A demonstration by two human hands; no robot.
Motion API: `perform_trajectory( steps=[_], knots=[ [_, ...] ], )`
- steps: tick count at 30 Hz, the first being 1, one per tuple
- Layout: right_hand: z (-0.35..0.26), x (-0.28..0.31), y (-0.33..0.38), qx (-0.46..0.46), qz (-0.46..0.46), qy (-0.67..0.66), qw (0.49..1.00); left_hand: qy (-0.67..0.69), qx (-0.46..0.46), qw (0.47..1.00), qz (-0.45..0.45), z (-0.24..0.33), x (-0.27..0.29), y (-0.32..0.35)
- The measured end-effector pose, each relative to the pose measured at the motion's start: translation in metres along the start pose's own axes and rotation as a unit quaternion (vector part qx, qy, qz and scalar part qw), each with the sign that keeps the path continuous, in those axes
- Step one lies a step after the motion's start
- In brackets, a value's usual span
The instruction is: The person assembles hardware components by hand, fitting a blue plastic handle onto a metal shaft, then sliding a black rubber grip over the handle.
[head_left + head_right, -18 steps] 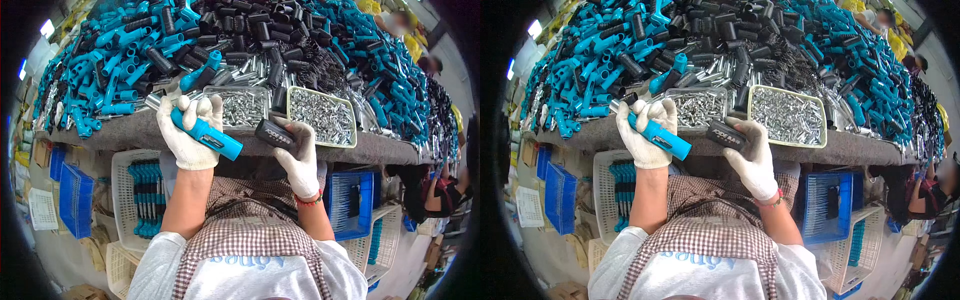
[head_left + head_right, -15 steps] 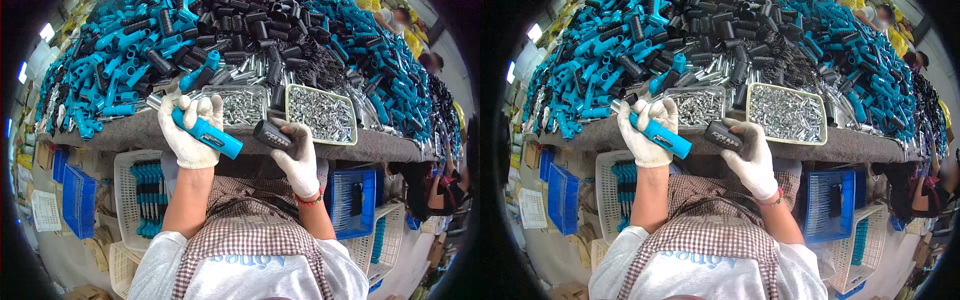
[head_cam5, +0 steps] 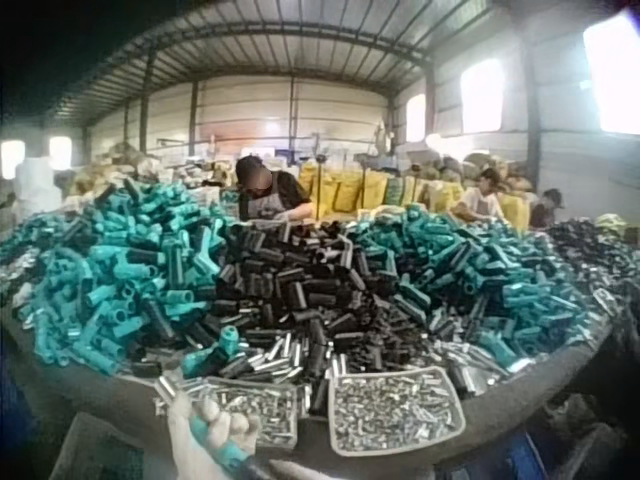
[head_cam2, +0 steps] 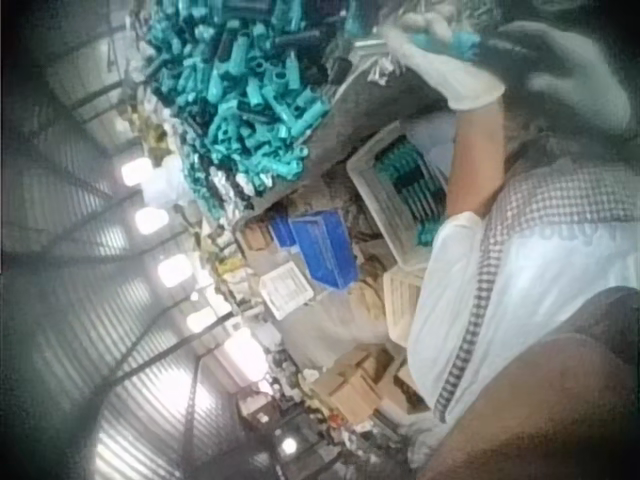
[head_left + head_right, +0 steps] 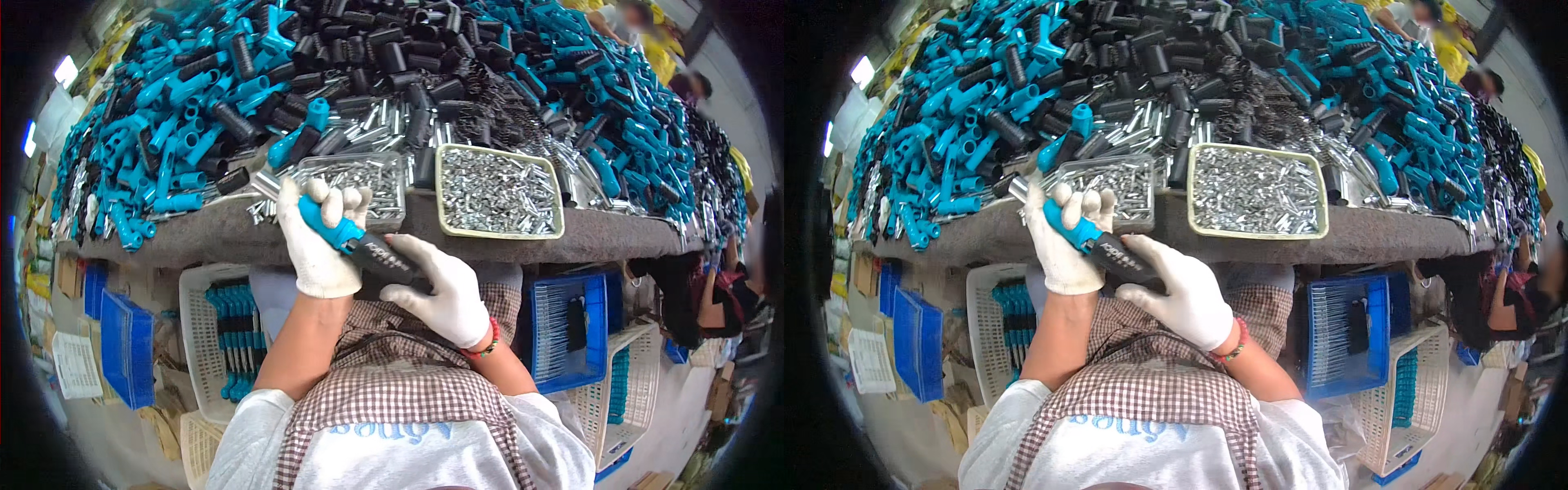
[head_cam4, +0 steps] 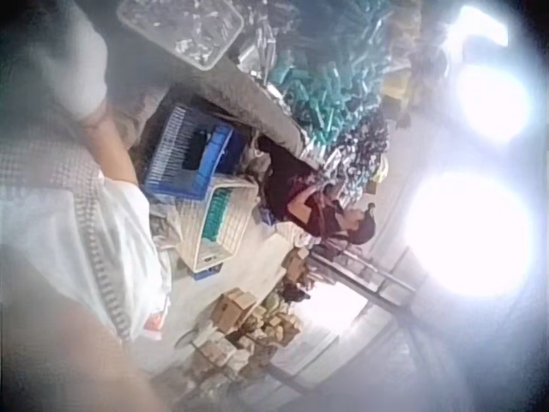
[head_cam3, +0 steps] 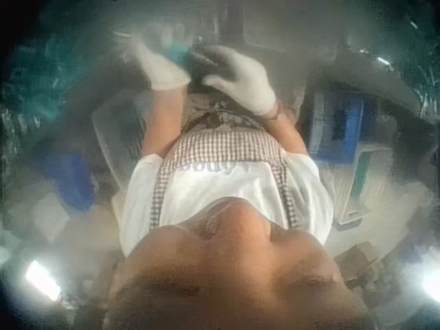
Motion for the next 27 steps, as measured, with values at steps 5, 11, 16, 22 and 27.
perform_trajectory(
  steps=[5, 11, 16, 22, 27],
  knots=[
    [-0.001, 0.000, -0.002, 0.045, 0.008, 0.067, 0.997, -0.007, 0.020, 1.000, -0.001, -0.012, -0.018, 0.012],
    [-0.017, 0.028, -0.021, 0.167, -0.030, 0.068, 0.983, 0.108, 0.137, 0.978, -0.117, -0.006, -0.017, 0.005],
    [0.049, 0.150, -0.096, -0.044, 0.216, 0.295, 0.930, 0.068, 0.078, 0.975, -0.197, 0.007, -0.009, 0.005],
    [0.147, 0.200, -0.153, -0.219, 0.012, 0.432, 0.875, -0.018, 0.054, 0.981, -0.187, -0.001, -0.023, 0.019],
    [0.142, 0.219, -0.142, -0.204, 0.101, 0.216, 0.950, 0.037, 0.048, 0.984, -0.165, 0.019, -0.008, 0.008]
  ],
)
Point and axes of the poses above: each hand's wrist, its own y-axis away from the middle knuckle, its own x-axis out of the back of the hand, z = x × y, the point moved 4 cm from there along -y, towards the middle knuckle, and after that the axes turned 8 degrees about -y, right-handed, at the moved point
